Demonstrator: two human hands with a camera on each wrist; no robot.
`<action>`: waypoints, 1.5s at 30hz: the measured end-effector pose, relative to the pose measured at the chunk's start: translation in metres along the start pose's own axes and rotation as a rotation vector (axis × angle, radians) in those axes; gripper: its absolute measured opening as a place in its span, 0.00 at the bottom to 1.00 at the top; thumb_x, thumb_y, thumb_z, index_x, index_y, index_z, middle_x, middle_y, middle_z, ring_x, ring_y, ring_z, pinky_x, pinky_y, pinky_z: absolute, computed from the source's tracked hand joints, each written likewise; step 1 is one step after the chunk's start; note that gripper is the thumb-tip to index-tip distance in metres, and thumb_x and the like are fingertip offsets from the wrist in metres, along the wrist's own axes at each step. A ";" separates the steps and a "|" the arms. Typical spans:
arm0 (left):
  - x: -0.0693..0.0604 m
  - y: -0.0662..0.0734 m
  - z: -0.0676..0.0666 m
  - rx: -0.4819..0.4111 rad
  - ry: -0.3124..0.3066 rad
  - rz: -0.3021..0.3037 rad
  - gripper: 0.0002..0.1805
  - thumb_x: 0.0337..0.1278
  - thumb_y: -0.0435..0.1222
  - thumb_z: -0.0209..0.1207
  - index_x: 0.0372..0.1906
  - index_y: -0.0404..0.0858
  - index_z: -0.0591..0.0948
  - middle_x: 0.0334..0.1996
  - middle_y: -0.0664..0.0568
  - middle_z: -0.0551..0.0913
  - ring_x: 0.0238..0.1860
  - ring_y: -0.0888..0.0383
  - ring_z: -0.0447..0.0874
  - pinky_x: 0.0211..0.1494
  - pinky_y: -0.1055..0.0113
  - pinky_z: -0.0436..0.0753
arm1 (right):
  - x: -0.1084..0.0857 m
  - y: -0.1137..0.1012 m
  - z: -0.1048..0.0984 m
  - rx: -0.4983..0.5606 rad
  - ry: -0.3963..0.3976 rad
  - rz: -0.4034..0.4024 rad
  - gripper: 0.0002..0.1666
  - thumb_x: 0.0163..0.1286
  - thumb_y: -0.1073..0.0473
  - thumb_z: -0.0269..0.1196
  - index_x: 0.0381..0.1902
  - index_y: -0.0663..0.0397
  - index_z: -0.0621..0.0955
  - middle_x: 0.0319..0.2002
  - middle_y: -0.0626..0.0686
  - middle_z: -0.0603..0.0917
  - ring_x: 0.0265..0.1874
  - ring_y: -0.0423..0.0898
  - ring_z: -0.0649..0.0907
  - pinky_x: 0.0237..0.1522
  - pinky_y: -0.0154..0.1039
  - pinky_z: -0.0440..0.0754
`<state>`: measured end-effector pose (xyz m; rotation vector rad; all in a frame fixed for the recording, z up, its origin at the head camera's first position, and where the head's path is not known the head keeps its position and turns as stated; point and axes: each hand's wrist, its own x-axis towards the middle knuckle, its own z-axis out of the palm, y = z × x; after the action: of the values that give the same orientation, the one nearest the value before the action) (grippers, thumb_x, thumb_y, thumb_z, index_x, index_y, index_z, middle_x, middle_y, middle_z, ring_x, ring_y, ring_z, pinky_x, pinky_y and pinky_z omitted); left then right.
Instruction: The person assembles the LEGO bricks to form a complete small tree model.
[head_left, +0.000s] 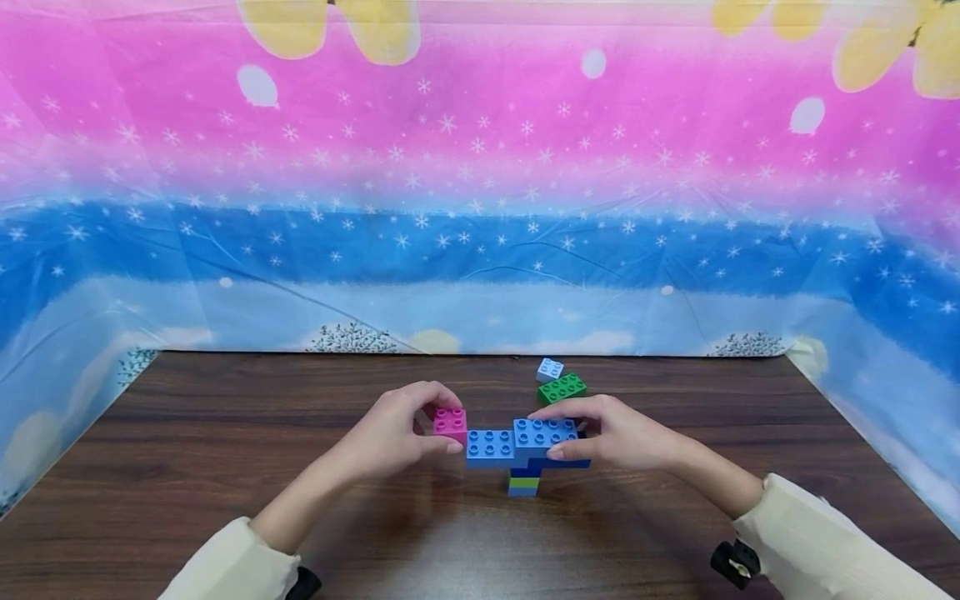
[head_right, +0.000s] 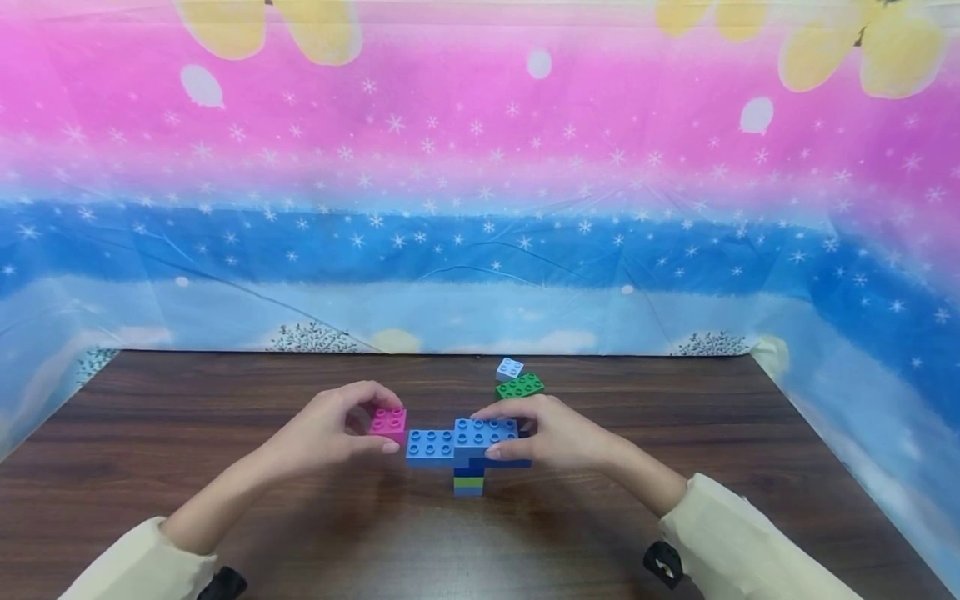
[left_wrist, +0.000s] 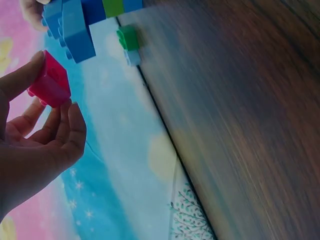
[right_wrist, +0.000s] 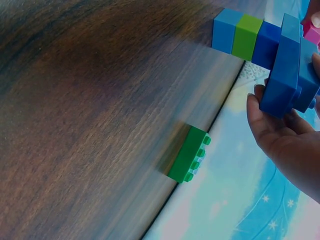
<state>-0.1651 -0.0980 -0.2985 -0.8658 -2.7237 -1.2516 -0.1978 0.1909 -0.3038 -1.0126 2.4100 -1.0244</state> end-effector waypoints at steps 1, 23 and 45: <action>0.000 0.001 0.001 -0.003 0.002 0.000 0.17 0.43 0.33 0.68 0.41 0.35 0.77 0.30 0.55 0.76 0.31 0.59 0.74 0.34 0.70 0.76 | 0.000 0.000 0.000 0.002 0.000 0.001 0.26 0.64 0.52 0.61 0.59 0.48 0.73 0.47 0.49 0.79 0.43 0.44 0.78 0.40 0.40 0.77; 0.015 0.010 0.032 0.016 0.016 0.078 0.16 0.46 0.32 0.67 0.41 0.36 0.77 0.32 0.55 0.74 0.35 0.60 0.72 0.37 0.63 0.77 | 0.001 0.002 0.000 0.017 -0.001 -0.005 0.25 0.64 0.53 0.61 0.59 0.48 0.73 0.46 0.49 0.79 0.42 0.44 0.78 0.40 0.39 0.77; 0.018 0.010 0.040 0.034 0.006 0.080 0.17 0.50 0.36 0.65 0.45 0.37 0.76 0.35 0.54 0.74 0.37 0.60 0.73 0.37 0.66 0.76 | 0.000 0.002 0.000 0.021 0.002 0.001 0.25 0.64 0.52 0.61 0.59 0.49 0.73 0.47 0.49 0.79 0.42 0.44 0.78 0.39 0.39 0.77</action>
<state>-0.1668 -0.0557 -0.3144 -0.9556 -2.6679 -1.1885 -0.1986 0.1923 -0.3052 -1.0034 2.3965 -1.0480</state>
